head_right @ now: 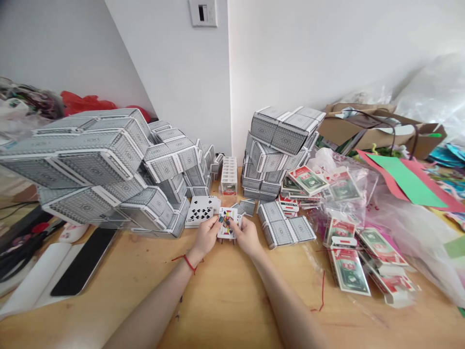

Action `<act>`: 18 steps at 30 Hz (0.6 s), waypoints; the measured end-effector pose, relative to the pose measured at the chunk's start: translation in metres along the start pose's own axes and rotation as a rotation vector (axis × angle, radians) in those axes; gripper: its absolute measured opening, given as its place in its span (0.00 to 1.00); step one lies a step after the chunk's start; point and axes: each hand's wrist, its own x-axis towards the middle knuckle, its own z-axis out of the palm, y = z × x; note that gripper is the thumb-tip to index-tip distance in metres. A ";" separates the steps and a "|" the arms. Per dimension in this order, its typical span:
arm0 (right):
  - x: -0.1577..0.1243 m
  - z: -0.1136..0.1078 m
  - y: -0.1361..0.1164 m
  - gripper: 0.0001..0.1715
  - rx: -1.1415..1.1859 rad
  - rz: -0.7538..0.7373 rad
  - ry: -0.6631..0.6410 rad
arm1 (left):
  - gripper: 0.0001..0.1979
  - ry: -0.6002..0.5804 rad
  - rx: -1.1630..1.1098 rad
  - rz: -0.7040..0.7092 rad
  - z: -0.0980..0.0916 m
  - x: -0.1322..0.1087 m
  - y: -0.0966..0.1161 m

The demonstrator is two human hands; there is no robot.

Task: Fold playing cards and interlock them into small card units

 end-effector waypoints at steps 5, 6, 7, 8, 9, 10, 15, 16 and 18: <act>0.000 0.000 -0.002 0.18 0.015 0.016 -0.014 | 0.16 0.031 0.075 0.025 -0.001 0.000 0.004; 0.000 0.000 -0.003 0.18 0.017 0.018 -0.007 | 0.16 0.037 0.094 0.032 -0.001 0.000 0.005; 0.000 0.000 -0.003 0.17 0.023 0.016 0.001 | 0.15 0.046 0.116 0.043 -0.001 0.000 0.007; 0.001 -0.001 -0.003 0.17 0.031 0.010 0.010 | 0.14 0.060 0.140 0.054 -0.001 0.000 0.008; 0.001 -0.001 -0.004 0.17 0.043 0.000 0.018 | 0.13 0.080 0.165 0.066 -0.001 -0.001 0.008; 0.002 -0.002 -0.003 0.16 0.060 -0.013 0.026 | 0.13 0.106 0.188 0.076 -0.001 -0.001 0.009; 0.006 -0.008 0.000 0.14 0.214 -0.036 0.012 | 0.13 0.202 0.251 0.101 -0.002 0.000 0.007; 0.006 -0.009 0.000 0.14 0.240 -0.027 0.002 | 0.13 0.205 0.261 0.104 -0.002 0.001 0.006; 0.007 -0.010 0.001 0.14 0.273 -0.004 -0.013 | 0.13 0.201 0.284 0.106 -0.002 0.001 0.005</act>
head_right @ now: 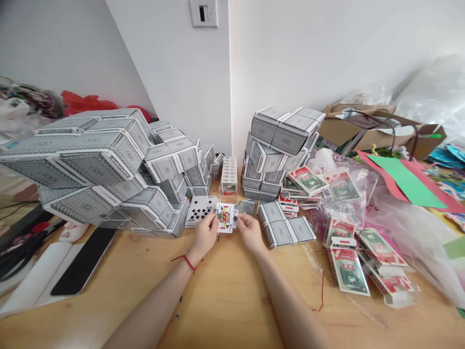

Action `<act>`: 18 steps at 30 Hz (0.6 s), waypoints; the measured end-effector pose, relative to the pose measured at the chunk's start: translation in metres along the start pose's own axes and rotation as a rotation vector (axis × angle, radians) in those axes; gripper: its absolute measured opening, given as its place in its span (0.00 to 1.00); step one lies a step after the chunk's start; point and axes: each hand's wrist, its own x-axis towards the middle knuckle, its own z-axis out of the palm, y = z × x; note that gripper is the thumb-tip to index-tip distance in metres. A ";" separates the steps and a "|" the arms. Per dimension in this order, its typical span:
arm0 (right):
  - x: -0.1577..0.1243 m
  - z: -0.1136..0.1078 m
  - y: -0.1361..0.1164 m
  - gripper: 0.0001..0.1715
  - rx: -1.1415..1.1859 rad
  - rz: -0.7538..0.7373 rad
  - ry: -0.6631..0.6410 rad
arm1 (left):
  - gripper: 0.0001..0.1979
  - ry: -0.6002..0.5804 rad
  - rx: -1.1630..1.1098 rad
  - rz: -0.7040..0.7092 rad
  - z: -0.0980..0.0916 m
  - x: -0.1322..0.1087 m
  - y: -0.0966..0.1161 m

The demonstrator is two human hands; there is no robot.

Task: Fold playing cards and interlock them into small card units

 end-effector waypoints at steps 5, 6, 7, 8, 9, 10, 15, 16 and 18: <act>0.000 0.000 0.000 0.13 -0.003 0.021 0.020 | 0.12 -0.006 0.078 0.033 0.000 -0.002 0.001; 0.000 0.000 0.000 0.13 -0.024 0.011 0.031 | 0.12 -0.005 0.097 0.047 -0.001 -0.003 0.001; 0.000 0.000 0.000 0.13 -0.051 -0.003 0.044 | 0.12 -0.008 0.117 0.065 -0.001 -0.003 0.002; 0.000 0.000 0.001 0.13 -0.084 -0.021 0.058 | 0.12 -0.014 0.140 0.088 -0.001 -0.004 0.003; -0.001 0.001 0.002 0.13 -0.127 -0.041 0.072 | 0.12 -0.021 0.166 0.114 -0.001 -0.005 0.003; -0.001 0.001 0.003 0.14 -0.181 -0.065 0.093 | 0.12 -0.028 0.197 0.145 -0.001 -0.006 0.004; -0.011 0.008 0.004 0.14 -0.631 -0.202 0.298 | 0.11 -0.051 0.359 0.383 0.003 -0.011 0.010; -0.013 0.011 0.004 0.13 -0.722 -0.223 0.348 | 0.10 -0.055 0.384 0.441 0.004 -0.011 0.011; -0.017 0.015 0.003 0.14 -0.865 -0.235 0.433 | 0.10 -0.053 0.421 0.541 0.005 -0.012 0.012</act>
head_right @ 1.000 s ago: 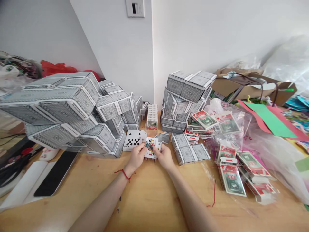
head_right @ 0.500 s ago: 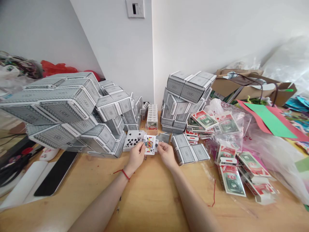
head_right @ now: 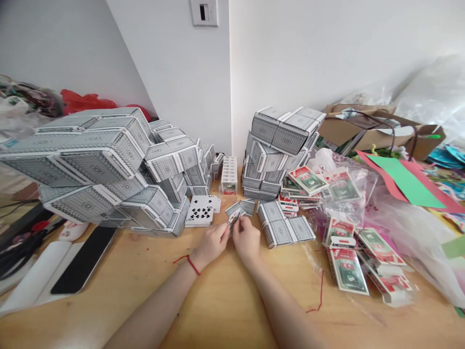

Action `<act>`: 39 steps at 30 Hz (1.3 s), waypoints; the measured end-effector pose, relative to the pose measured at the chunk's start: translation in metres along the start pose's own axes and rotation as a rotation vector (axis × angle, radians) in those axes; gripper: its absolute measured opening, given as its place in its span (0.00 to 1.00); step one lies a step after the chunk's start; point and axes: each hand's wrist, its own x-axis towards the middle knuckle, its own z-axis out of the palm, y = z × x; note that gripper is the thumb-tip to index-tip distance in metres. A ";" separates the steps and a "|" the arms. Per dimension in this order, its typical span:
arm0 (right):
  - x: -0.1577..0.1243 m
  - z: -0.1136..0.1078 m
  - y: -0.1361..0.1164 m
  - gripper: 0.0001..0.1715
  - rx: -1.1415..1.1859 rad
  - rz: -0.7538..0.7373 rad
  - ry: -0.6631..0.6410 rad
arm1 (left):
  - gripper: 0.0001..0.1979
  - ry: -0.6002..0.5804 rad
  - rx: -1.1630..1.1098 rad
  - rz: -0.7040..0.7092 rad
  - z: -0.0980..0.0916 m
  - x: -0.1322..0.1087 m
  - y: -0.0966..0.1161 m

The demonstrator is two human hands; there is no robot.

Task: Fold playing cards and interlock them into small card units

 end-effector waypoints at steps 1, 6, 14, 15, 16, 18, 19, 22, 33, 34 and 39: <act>-0.001 0.000 -0.002 0.14 -0.034 0.001 0.015 | 0.10 0.007 0.017 0.036 0.000 0.000 0.000; 0.000 -0.001 -0.003 0.16 0.116 0.019 -0.049 | 0.11 0.013 0.071 0.085 -0.004 0.001 -0.001; 0.003 -0.004 -0.003 0.17 0.232 0.073 -0.021 | 0.12 -0.061 0.075 0.080 -0.007 0.000 0.000; 0.004 -0.004 -0.002 0.18 0.230 0.082 -0.017 | 0.12 -0.064 0.070 0.083 -0.006 0.000 0.000; 0.005 -0.004 -0.001 0.18 0.233 0.092 -0.013 | 0.12 -0.063 0.059 0.083 -0.006 -0.001 0.001; 0.007 -0.003 0.001 0.18 0.273 0.111 -0.012 | 0.11 -0.039 0.022 0.051 -0.005 -0.001 0.001; 0.008 -0.003 0.002 0.17 0.315 0.120 -0.023 | 0.11 -0.019 0.001 0.019 -0.004 -0.001 0.001; 0.012 -0.004 0.003 0.14 0.479 0.119 -0.152 | 0.11 0.063 -0.027 -0.104 0.000 -0.002 -0.001; 0.011 -0.004 0.002 0.15 0.418 0.007 -0.327 | 0.10 0.091 0.017 -0.223 0.002 -0.002 -0.005; 0.009 -0.004 0.002 0.14 0.325 -0.019 -0.286 | 0.10 0.086 0.022 -0.207 0.002 -0.002 -0.004; -0.001 0.000 0.003 0.14 -0.029 -0.070 -0.043 | 0.10 0.020 0.048 -0.128 0.006 -0.003 0.002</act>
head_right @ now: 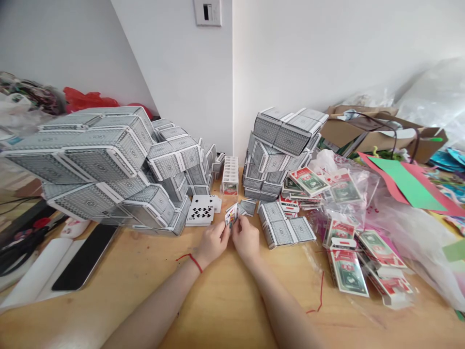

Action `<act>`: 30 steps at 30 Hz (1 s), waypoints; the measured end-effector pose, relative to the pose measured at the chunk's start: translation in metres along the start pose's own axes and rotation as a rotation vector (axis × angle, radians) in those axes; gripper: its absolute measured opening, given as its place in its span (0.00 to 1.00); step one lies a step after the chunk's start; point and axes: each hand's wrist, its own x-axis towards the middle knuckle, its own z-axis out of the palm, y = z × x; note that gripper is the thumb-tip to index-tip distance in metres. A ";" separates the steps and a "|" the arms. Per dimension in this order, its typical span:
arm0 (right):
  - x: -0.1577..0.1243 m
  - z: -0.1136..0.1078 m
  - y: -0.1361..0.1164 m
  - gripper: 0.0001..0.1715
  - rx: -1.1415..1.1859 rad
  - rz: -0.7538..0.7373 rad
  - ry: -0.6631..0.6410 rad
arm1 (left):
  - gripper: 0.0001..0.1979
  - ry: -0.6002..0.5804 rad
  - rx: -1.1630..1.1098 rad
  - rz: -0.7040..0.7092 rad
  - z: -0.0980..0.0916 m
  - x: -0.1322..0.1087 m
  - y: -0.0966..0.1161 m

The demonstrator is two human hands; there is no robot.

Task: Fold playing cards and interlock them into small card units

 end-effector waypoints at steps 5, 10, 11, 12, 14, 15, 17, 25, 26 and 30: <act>0.003 -0.001 -0.001 0.14 0.135 0.036 -0.013 | 0.10 0.025 -0.100 -0.108 0.000 0.001 0.000; 0.017 -0.002 -0.001 0.15 0.817 0.314 -0.180 | 0.09 0.002 -0.396 -0.308 -0.005 0.006 -0.001; 0.019 -0.002 -0.001 0.14 0.942 0.379 -0.237 | 0.09 -0.009 -0.450 -0.335 -0.006 0.007 0.000; 0.020 -0.003 0.000 0.13 1.047 0.437 -0.296 | 0.09 -0.020 -0.495 -0.355 -0.007 0.008 0.000; 0.021 -0.004 0.001 0.12 1.184 0.517 -0.414 | 0.09 -0.041 -0.554 -0.374 -0.007 0.008 0.000; 0.021 -0.006 0.001 0.11 1.222 0.541 -0.464 | 0.10 -0.048 -0.562 -0.376 -0.007 0.008 -0.001; 0.021 -0.009 0.002 0.12 1.255 0.565 -0.548 | 0.11 -0.055 -0.541 -0.371 -0.007 0.006 -0.002; 0.019 -0.007 0.001 0.09 1.235 0.550 -0.534 | 0.11 -0.064 -0.425 -0.190 -0.008 0.001 -0.005; 0.018 -0.006 0.000 0.10 1.233 0.544 -0.499 | 0.11 -0.056 -0.400 -0.169 -0.009 0.000 -0.004; 0.011 -0.002 -0.005 0.14 1.117 0.463 -0.401 | 0.10 0.023 -0.360 -0.151 -0.015 0.002 -0.001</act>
